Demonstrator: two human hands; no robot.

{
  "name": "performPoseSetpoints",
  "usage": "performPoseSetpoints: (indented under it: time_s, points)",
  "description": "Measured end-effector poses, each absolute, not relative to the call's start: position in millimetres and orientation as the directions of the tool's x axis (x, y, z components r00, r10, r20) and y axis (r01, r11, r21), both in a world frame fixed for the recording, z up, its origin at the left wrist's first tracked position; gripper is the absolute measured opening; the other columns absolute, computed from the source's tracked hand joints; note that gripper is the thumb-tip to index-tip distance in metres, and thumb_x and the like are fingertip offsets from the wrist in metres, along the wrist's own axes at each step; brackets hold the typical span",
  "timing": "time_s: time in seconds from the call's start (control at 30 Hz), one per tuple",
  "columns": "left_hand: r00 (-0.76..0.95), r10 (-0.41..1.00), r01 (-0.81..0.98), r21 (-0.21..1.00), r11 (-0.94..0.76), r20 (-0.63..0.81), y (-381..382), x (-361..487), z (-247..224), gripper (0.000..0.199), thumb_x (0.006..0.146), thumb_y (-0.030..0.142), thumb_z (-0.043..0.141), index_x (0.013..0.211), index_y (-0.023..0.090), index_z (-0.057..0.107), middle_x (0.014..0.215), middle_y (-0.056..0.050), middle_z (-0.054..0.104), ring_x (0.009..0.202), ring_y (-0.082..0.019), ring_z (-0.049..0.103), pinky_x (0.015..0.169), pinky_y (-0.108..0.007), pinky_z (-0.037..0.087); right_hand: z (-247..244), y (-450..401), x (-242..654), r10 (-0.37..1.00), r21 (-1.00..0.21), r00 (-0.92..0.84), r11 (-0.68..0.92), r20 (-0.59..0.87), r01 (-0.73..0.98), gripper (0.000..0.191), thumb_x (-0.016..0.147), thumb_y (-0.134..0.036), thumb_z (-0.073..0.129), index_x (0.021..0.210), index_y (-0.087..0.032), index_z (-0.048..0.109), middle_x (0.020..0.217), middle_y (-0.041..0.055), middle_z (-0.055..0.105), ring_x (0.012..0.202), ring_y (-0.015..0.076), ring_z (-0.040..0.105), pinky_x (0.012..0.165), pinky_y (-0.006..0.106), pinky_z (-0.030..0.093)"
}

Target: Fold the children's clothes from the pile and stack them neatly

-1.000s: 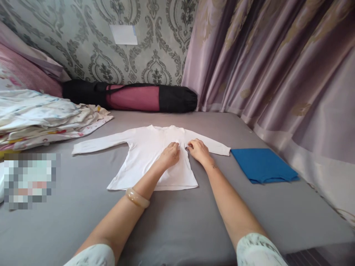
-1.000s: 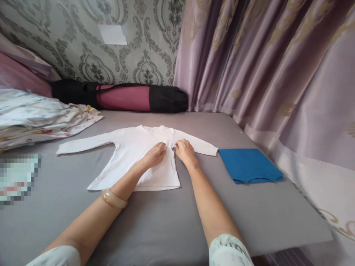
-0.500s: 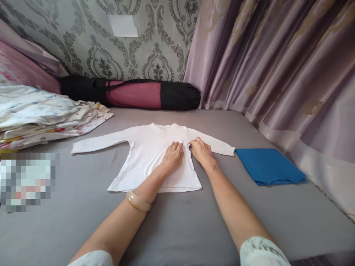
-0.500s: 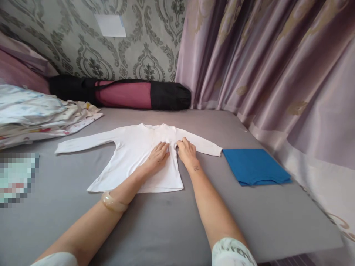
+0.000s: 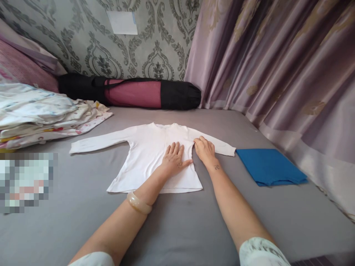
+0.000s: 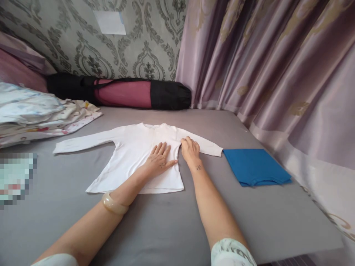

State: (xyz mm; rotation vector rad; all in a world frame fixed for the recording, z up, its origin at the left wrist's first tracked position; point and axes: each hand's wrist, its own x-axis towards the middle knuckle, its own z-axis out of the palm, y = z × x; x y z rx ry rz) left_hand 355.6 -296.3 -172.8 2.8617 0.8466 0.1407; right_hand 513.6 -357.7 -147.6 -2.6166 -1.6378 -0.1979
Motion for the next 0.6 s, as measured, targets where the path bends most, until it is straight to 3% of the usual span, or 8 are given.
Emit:
performPoseSetpoints:
  time_s: [0.13,0.3,0.4,0.5,0.6]
  points:
    - [0.861,0.506,0.504,0.202,-0.84,-0.046,-295.5,351.6,-163.7,0.095,0.086,0.076,0.028,0.152,0.008,0.021,0.158,-0.023,0.015,0.146,-0.039,0.008,0.116,-0.054,0.013,-147.7,-356.9,514.1,0.892,0.015,0.433,-0.439,0.131,0.898,0.037,0.099,-0.019,0.029,0.114,-0.023,0.063,0.112,0.0096,0.061,0.102,0.0205,0.057,0.085,0.029,0.037]
    - [0.931,0.345,0.363,0.218,-0.906,-0.119,-302.7,347.2,-151.3,0.098,0.084,0.077,0.031,0.152,0.007,0.019,0.159,-0.023,0.011,0.146,-0.04,0.005,0.114,-0.059,0.013,-148.2,-357.4,515.6,0.893,0.003,0.427,-0.432,0.145,0.902,0.036,0.099,-0.019,0.03,0.114,-0.024,0.063,0.111,0.0083,0.061,0.104,0.0194,0.056,0.085,0.027,0.037]
    - [0.96,0.278,0.282,0.153,-0.947,-0.045,-316.3,348.2,-142.8,0.082,0.088,0.066,0.043,0.142,0.003,0.039,0.152,-0.024,0.031,0.143,-0.036,0.023,0.113,-0.05,0.024,-148.7,-358.0,516.1,0.892,0.0,0.427,-0.432,0.148,0.902,0.036,0.099,-0.02,0.03,0.115,-0.024,0.062,0.111,0.0075,0.061,0.102,0.0187,0.057,0.084,0.027,0.038]
    - [0.963,0.268,0.266,0.109,-0.958,0.008,-334.9,351.0,-132.4,0.048,0.092,0.048,0.051,0.114,0.007,0.061,0.122,-0.019,0.058,0.119,-0.029,0.051,0.097,-0.039,0.043,-148.8,-358.2,516.0,0.894,-0.005,0.425,-0.429,0.138,0.903,0.037,0.099,-0.02,0.029,0.116,-0.024,0.062,0.112,0.0072,0.061,0.1,0.0185,0.057,0.082,0.027,0.039]
    - [0.937,0.35,0.347,0.12,-0.93,0.009,-353.1,354.2,-124.3,0.043,0.091,0.049,0.051,0.097,0.009,0.066,0.102,-0.017,0.061,0.103,-0.029,0.056,0.083,-0.037,0.048,-148.2,-358.2,515.6,0.895,-0.013,0.426,-0.429,0.131,0.903,0.038,0.099,-0.02,0.029,0.117,-0.025,0.062,0.113,0.007,0.061,0.1,0.0187,0.057,0.082,0.027,0.039]
